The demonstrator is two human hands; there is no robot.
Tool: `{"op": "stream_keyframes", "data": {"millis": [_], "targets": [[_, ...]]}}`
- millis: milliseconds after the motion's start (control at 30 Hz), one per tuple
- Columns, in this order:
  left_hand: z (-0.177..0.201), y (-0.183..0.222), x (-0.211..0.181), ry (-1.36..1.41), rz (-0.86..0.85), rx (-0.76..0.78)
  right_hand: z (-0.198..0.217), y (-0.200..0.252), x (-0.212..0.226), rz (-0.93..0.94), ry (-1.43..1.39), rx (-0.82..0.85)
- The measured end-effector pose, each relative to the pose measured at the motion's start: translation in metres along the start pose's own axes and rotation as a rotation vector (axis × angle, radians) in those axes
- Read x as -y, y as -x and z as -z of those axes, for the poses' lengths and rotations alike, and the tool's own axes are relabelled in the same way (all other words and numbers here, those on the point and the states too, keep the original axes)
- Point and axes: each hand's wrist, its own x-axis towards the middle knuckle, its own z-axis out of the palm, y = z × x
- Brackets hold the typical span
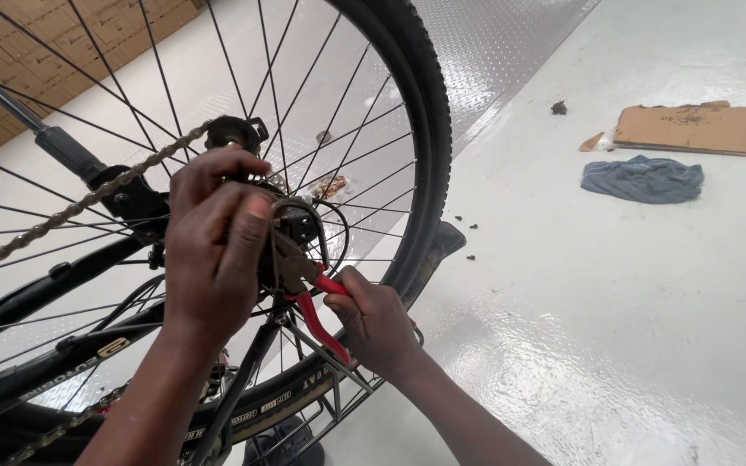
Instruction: Repairing the rear derailleur and cable system of a bicycle using pliers
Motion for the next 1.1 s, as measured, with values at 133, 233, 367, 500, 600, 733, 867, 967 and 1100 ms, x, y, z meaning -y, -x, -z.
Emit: {"op": "stream_keyframes", "data": {"millis": [133, 233, 367, 500, 600, 733, 867, 967, 1100], "targets": [[-0.008, 0.004, -0.015, -0.038, 0.138, -0.163, -0.016, 0.007, 0.015, 0.077, 0.075, -0.195], [-0.008, 0.011, -0.02, 0.054, 0.275, -0.153, -0.018, 0.02, 0.048, -0.158, 0.108, -0.16], [0.025, 0.002, -0.033, 0.282, 0.908, 0.043, -0.025, 0.023, 0.05, -0.147, 0.217, -0.156], [0.035, 0.001, -0.029, -0.155, 0.899, 0.294, -0.03, 0.017, 0.048, -0.196, 0.159, -0.186], [0.036, 0.006, -0.023, -0.185, 0.738, 0.277, -0.034, 0.014, 0.05, -0.333, 0.093, -0.222], [0.03, 0.019, -0.015, -0.202, 0.667, 0.169, -0.036, 0.016, 0.052, -0.377, -0.015, -0.27], [0.045, -0.001, -0.019, -0.146, 0.847, 0.295, -0.026, 0.017, 0.053, -0.401, 0.031, -0.17], [0.05, -0.015, -0.023, -0.004, 1.113, 0.349, -0.023, 0.013, 0.058, -0.495, 0.013, -0.198], [0.048, -0.012, -0.018, 0.136, 1.187, 0.272, -0.019, 0.013, 0.056, -0.506, 0.032, -0.162]]}}
